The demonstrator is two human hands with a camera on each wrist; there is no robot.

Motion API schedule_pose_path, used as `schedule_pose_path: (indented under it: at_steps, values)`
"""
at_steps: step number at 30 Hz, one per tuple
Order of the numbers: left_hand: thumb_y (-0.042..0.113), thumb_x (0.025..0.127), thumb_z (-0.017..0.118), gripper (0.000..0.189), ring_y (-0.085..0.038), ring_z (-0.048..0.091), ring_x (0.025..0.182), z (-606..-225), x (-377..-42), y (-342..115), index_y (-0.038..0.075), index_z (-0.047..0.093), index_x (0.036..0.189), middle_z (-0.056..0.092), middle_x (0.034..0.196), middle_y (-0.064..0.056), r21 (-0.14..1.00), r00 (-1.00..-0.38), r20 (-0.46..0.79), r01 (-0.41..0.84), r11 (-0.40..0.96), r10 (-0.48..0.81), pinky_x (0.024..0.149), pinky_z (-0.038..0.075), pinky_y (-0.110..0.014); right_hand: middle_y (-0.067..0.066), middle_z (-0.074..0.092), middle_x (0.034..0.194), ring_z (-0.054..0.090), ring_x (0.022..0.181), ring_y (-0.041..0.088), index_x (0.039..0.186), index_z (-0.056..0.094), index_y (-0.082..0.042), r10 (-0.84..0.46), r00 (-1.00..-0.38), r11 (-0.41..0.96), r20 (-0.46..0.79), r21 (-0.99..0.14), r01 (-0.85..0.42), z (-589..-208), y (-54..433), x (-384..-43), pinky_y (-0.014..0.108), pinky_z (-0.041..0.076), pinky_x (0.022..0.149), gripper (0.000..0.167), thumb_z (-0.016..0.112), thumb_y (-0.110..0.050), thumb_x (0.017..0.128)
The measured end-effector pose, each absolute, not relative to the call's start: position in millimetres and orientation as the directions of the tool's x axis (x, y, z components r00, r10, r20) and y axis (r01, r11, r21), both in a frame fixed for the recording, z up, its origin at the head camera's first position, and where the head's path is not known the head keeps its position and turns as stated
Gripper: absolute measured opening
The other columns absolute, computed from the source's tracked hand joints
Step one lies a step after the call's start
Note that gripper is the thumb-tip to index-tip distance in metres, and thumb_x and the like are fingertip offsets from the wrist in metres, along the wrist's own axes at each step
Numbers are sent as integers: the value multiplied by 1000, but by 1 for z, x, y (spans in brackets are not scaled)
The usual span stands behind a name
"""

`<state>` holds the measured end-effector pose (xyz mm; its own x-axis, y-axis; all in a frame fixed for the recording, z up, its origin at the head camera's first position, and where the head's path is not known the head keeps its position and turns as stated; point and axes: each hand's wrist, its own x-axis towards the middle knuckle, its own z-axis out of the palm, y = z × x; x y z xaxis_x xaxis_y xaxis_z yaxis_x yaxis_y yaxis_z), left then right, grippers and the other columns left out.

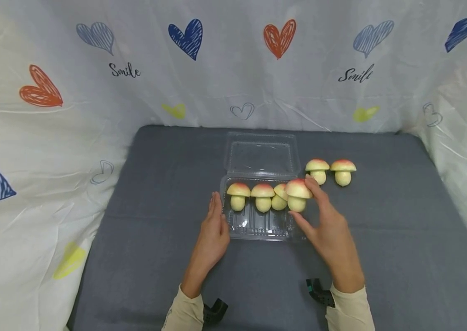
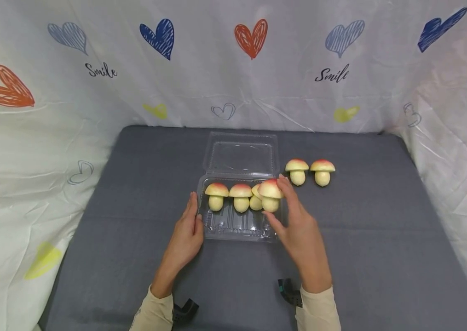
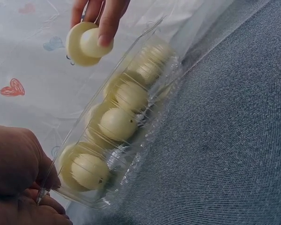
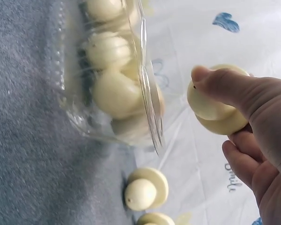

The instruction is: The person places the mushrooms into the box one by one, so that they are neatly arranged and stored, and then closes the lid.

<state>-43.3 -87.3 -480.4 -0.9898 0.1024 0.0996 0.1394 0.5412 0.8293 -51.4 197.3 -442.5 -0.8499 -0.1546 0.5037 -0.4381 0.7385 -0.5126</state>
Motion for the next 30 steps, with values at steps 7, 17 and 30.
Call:
schedule_pose_path:
  at_steps: [7,17,30]
  values:
    - [-3,109,41,61,-40,14,159,-481,-43,-87,-12,14,163,12,171,-32,831,-989,103,143,538,103,123,26,-59,-2,46,165,68,124,28,159,46,-13,-246,-844,702,477,-513,-494,-445,185,-53,39,56,84,92,93,-7,81]
    - [-4,109,42,61,-40,15,159,-481,-44,-88,-13,15,163,13,171,-32,831,-989,109,148,537,103,124,25,-56,-2,48,164,60,137,22,160,47,-20,-325,-843,659,429,-536,-528,-448,170,-55,38,53,98,94,95,-11,80]
    - [-5,108,43,61,-42,18,158,-481,-44,-87,-14,17,162,16,169,-34,821,-986,130,165,546,102,121,30,-60,-3,57,157,75,109,23,161,46,-27,-416,-830,650,371,-517,-557,-457,150,-55,44,60,84,91,93,-23,84]
